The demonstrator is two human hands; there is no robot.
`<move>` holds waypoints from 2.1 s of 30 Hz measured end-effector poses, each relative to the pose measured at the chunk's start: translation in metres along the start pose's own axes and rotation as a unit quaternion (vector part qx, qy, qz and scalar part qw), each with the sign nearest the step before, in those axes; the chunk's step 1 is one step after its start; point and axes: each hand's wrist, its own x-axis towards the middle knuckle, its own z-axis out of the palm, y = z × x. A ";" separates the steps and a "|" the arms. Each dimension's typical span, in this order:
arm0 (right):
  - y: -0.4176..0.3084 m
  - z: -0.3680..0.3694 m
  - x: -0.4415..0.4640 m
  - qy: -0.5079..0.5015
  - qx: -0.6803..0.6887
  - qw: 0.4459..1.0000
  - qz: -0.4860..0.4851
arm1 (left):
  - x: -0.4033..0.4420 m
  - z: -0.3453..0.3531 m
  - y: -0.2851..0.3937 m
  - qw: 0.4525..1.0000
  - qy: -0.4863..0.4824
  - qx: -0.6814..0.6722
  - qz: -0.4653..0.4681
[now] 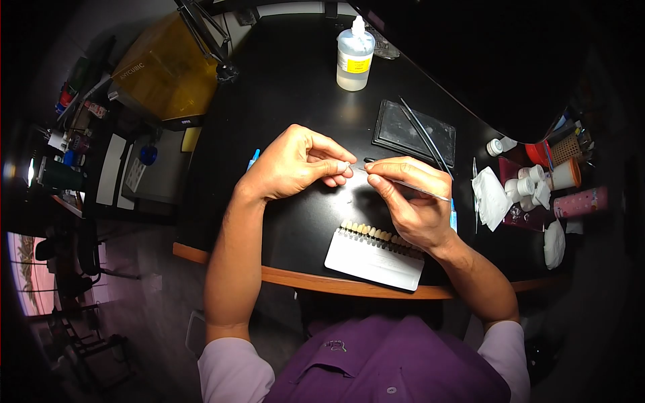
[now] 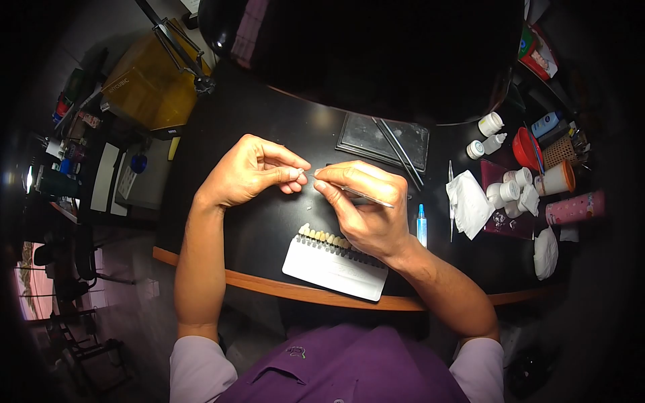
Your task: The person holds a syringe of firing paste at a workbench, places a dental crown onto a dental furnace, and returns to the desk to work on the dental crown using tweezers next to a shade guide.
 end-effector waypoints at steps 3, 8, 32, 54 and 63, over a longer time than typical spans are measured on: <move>-0.001 -0.001 0.002 0.011 -0.001 1.000 -0.013 | -0.001 0.001 0.001 1.000 0.003 -0.004 0.005; -0.002 -0.001 0.001 0.006 0.003 1.000 -0.008 | 0.000 0.000 0.000 1.000 -0.006 -0.020 0.010; -0.001 -0.002 0.001 0.015 -0.007 1.000 -0.015 | -0.001 0.003 0.005 1.000 0.016 -0.013 -0.003; -0.051 -0.175 -0.084 -0.178 -0.287 0.858 0.386 | -0.006 0.014 0.000 0.920 0.156 0.340 0.119; -0.046 -0.182 -0.105 -0.144 -0.253 0.850 0.439 | 0.001 0.001 -0.007 0.887 0.257 0.355 0.148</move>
